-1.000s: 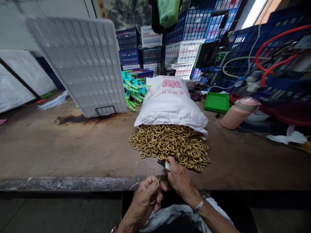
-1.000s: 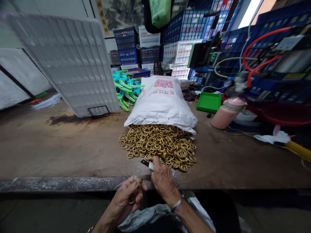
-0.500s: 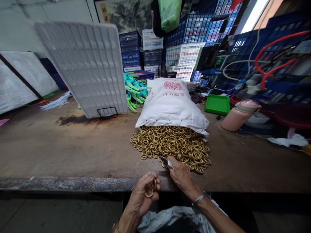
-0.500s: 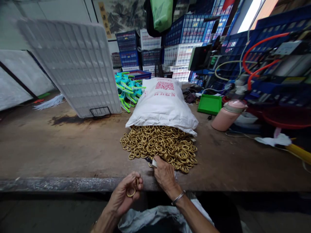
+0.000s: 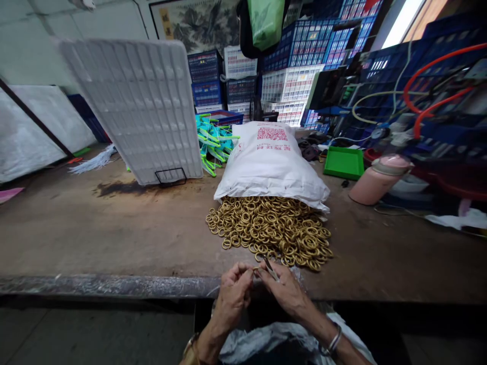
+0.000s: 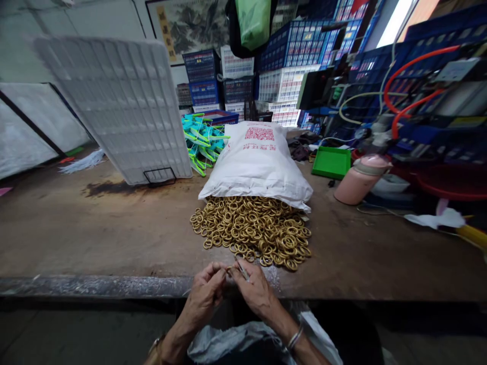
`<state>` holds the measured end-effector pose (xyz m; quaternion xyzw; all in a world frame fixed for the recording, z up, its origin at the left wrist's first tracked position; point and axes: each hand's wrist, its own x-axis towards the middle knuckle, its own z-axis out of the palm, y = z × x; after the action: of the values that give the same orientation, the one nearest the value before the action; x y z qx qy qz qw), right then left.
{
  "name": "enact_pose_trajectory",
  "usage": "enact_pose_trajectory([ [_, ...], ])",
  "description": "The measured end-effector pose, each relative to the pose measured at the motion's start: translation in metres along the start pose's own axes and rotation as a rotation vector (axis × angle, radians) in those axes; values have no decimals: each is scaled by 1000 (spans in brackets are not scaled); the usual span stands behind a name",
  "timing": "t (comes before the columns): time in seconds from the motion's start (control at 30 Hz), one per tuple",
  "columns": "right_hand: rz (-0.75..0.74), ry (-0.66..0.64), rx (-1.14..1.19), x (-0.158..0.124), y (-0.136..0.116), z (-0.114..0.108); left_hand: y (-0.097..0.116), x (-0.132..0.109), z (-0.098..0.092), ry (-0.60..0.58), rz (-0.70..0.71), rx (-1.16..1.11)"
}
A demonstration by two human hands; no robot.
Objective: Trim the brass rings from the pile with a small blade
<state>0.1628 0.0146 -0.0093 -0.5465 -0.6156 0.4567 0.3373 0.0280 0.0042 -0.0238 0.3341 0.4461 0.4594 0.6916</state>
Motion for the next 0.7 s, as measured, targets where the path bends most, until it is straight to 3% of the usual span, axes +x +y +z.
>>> enact_pose_trajectory([
  [0.13, 67, -47, 158, 0, 8, 8, 0, -1, 2, 48, 162, 163],
  [0.33, 347, -88, 478, -4, 9, 21, 1, -5, 4, 134, 288, 274],
  [0.53, 364, -135, 549, -1, 10, 22, 1, -4, 8, 40, 176, 123],
  [0.7, 230, -7, 305, 9, 21, 22, -1, -1, 5, 55, 52, 115],
])
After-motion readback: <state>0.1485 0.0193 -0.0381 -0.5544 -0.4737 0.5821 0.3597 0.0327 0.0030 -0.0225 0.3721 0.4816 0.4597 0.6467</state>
